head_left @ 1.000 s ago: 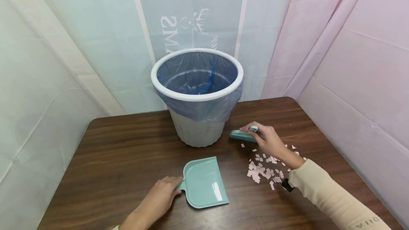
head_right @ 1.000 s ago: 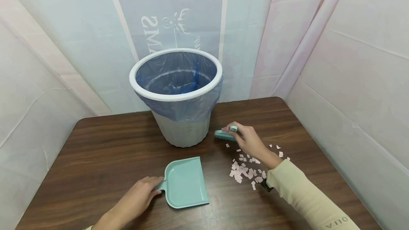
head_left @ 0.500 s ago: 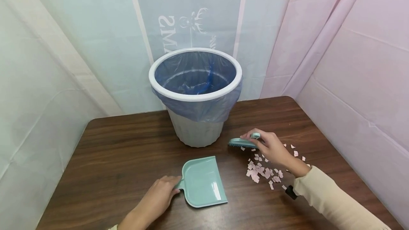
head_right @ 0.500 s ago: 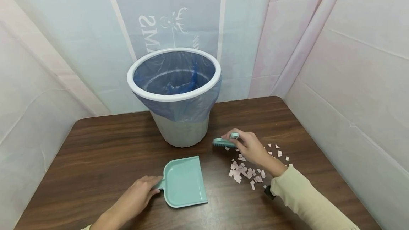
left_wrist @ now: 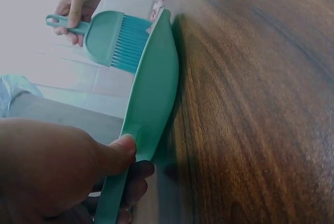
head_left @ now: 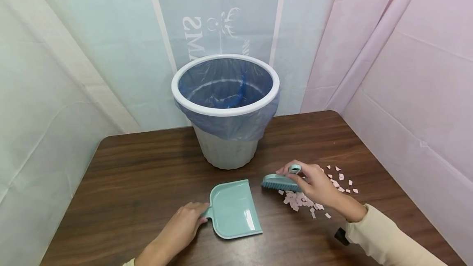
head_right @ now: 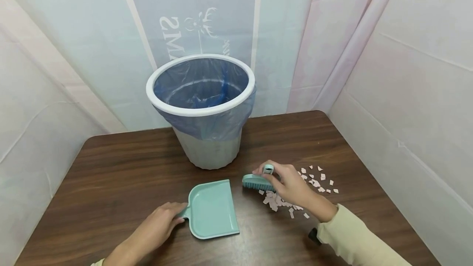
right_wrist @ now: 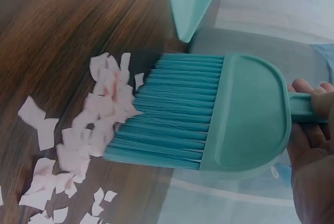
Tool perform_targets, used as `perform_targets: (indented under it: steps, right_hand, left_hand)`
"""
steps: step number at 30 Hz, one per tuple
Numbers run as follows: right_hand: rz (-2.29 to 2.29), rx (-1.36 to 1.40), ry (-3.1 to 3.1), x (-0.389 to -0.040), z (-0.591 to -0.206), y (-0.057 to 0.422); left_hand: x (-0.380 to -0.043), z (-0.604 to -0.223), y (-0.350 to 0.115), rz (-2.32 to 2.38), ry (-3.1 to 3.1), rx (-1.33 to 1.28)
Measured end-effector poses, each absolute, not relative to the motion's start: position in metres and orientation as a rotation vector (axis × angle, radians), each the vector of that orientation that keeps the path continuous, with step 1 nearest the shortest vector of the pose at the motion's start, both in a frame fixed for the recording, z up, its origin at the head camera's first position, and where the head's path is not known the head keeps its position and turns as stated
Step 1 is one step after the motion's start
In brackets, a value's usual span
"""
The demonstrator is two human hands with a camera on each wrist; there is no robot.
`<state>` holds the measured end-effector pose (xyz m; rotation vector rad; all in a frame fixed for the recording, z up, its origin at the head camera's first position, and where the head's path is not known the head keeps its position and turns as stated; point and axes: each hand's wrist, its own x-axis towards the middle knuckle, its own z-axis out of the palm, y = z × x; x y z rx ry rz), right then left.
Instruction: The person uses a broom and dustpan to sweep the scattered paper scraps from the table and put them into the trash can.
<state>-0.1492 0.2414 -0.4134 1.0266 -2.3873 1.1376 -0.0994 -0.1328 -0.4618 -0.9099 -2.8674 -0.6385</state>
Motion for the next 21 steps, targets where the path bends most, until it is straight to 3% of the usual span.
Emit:
perform_targets:
  steps: [12, 21]
  right_hand:
    - [1.052, 0.586, -2.281, -0.135, -0.393, 0.234]
    - [0.734, 0.429, -2.276, -0.121, -0.395, 0.235]
  left_hand:
    - [-0.1, -0.462, -0.133, -0.666, -2.904, -0.908]
    - [-0.101, -0.459, -0.133, -0.692, -2.94, -0.895]
